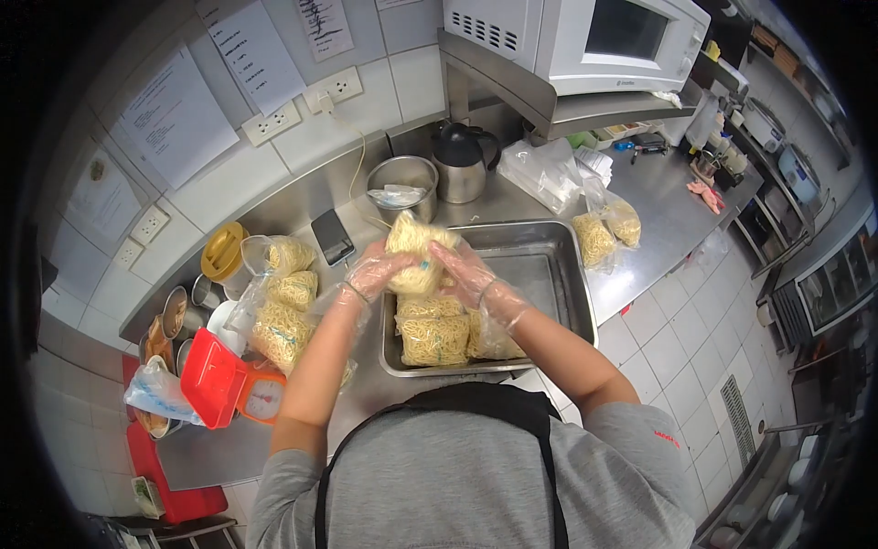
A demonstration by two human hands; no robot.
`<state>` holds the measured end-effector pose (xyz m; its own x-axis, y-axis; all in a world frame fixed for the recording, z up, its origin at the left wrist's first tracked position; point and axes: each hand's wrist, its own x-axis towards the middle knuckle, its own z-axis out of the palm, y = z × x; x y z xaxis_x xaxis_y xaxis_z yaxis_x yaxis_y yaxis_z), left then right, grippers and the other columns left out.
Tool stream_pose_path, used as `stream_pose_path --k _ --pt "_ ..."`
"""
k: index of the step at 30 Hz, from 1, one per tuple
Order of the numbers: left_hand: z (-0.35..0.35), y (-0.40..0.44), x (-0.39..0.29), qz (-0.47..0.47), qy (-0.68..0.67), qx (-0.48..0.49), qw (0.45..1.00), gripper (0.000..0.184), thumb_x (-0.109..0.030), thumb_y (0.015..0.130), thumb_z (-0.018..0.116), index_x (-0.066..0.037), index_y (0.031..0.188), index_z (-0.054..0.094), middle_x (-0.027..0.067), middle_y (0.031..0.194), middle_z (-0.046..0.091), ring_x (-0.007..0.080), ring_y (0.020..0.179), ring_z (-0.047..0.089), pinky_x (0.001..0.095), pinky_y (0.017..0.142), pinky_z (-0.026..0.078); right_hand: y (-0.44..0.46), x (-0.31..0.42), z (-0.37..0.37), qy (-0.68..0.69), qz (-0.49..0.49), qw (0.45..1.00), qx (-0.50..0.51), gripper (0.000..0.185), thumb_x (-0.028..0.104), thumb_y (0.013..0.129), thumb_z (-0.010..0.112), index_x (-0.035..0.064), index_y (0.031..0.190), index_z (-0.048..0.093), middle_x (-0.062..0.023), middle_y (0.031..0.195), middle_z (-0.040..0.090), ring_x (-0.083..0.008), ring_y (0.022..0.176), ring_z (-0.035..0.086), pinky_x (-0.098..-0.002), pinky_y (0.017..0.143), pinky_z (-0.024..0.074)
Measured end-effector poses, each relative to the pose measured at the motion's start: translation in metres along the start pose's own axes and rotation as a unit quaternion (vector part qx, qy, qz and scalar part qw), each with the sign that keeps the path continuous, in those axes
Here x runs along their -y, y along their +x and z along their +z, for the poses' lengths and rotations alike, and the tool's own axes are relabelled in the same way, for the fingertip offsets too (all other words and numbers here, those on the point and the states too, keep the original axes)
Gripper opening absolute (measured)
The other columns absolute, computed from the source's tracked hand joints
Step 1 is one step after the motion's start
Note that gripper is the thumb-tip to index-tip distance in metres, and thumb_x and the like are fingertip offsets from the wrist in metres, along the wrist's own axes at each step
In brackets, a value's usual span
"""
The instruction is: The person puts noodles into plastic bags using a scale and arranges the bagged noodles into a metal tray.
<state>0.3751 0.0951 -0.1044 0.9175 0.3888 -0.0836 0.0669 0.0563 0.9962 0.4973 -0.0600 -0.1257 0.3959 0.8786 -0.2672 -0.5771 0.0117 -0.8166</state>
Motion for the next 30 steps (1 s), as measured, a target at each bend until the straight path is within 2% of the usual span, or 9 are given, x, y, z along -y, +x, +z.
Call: stream_pose_path --k 2,3,6,9,12,19,23,26,30 --pt "0.030 -0.002 -0.002 0.054 -0.166 -0.010 0.985 0.086 -0.024 0.077 0.079 -0.004 0.144 0.028 0.0156 0.131 0.051 0.0230 0.115 0.055 0.0366 0.093 0.048 -0.008 0.025 0.016 0.026 0.067 0.995 0.073 0.065 0.043 0.083 0.070 0.0045 0.129 0.046 -0.0130 0.126 0.055 -0.0267 0.121 0.051 -0.0467 0.098 0.0422" --pt "0.033 -0.002 0.007 0.045 -0.082 -0.030 0.995 0.102 -0.038 0.082 0.073 -0.010 0.150 0.003 0.0182 0.148 0.028 0.0282 0.129 0.042 0.0396 0.100 0.043 -0.001 0.029 0.011 0.053 0.042 0.995 0.076 0.063 0.037 0.083 0.072 0.0033 0.129 0.046 -0.0129 0.123 0.057 -0.0252 0.113 0.057 -0.0458 0.096 0.0470" --pt "0.046 -0.032 -0.031 0.007 -0.097 -0.013 0.995 0.102 -0.049 0.086 0.064 -0.016 0.150 -0.008 0.0195 0.152 0.017 0.0345 0.132 0.037 0.0428 0.102 0.041 0.016 0.057 -0.019 0.037 0.031 0.988 0.146 0.060 0.030 0.082 0.074 0.0030 0.128 0.046 -0.0123 0.118 0.060 -0.0247 0.102 0.063 -0.0438 0.094 0.0506" --pt "0.026 -0.065 -0.045 0.091 0.139 -0.090 0.982 0.095 -0.051 0.089 0.058 -0.016 0.151 -0.006 0.0202 0.154 0.012 0.0367 0.129 0.041 0.0466 0.100 0.042 0.021 0.079 -0.054 -0.209 0.013 0.966 0.150 0.055 0.028 0.076 0.079 0.0054 0.121 0.055 -0.0083 0.109 0.065 -0.0193 0.093 0.065 -0.0373 0.088 0.0522" --pt "-0.001 -0.107 -0.064 0.066 0.149 -0.145 0.976 0.091 -0.046 0.090 0.059 -0.009 0.151 0.001 0.0212 0.151 0.022 0.0315 0.127 0.044 0.0391 0.102 0.039 0.042 0.080 -0.093 -0.567 0.090 0.803 0.163 0.052 0.026 0.070 0.083 0.0056 0.113 0.062 -0.0053 0.102 0.067 -0.0153 0.093 0.063 -0.0333 0.085 0.0508" --pt "-0.059 -0.196 -0.092 0.155 0.149 -0.285 0.934 0.050 -0.009 0.093 0.056 -0.003 0.139 0.038 0.0152 0.137 0.048 0.0240 0.113 0.056 0.0328 0.096 0.044 0.065 0.045 -0.103 -0.773 0.112 0.585 0.219 0.060 0.042 0.067 0.079 0.0084 0.114 0.064 -0.0139 0.113 0.064 -0.0276 0.107 0.059 -0.0402 0.092 0.0448" --pt "-0.093 -0.232 -0.093 0.043 0.427 -0.372 0.823 0.045 -0.012 0.089 0.059 0.000 0.130 0.048 0.0217 0.128 0.053 0.0305 0.116 0.055 0.0387 0.099 0.043 0.048 0.057 -0.044 -0.903 -0.019 0.412 0.121 0.067 0.039 0.068 0.077 0.0096 0.125 0.057 -0.0156 0.121 0.058 -0.0309 0.114 0.054 -0.0436 0.094 0.0442" --pt "-0.085 -0.223 -0.067 -0.072 0.555 -0.350 0.751 0.048 -0.016 0.087 0.059 0.002 0.130 0.047 0.0234 0.130 0.052 0.0354 0.121 0.050 0.0443 0.106 0.035 0.029 0.064 0.029 -0.871 -0.132 0.459 0.115 0.068 0.036 0.070 0.075 0.0109 0.129 0.053 -0.0160 0.120 0.057 -0.0329 0.116 0.052 -0.0447 0.096 0.0431" --pt "-0.125 -0.172 0.016 -0.037 0.666 -0.523 0.531 0.047 -0.021 0.089 0.054 0.002 0.130 0.048 0.0250 0.130 0.051 0.0359 0.125 0.047 0.0476 0.111 0.026 0.030 0.029 0.095 -0.786 -0.226 0.523 0.242 0.060 0.032 0.075 0.071 0.0097 0.128 0.053 -0.0167 0.119 0.056 -0.0344 0.115 0.052 -0.0430 0.100 0.0406"
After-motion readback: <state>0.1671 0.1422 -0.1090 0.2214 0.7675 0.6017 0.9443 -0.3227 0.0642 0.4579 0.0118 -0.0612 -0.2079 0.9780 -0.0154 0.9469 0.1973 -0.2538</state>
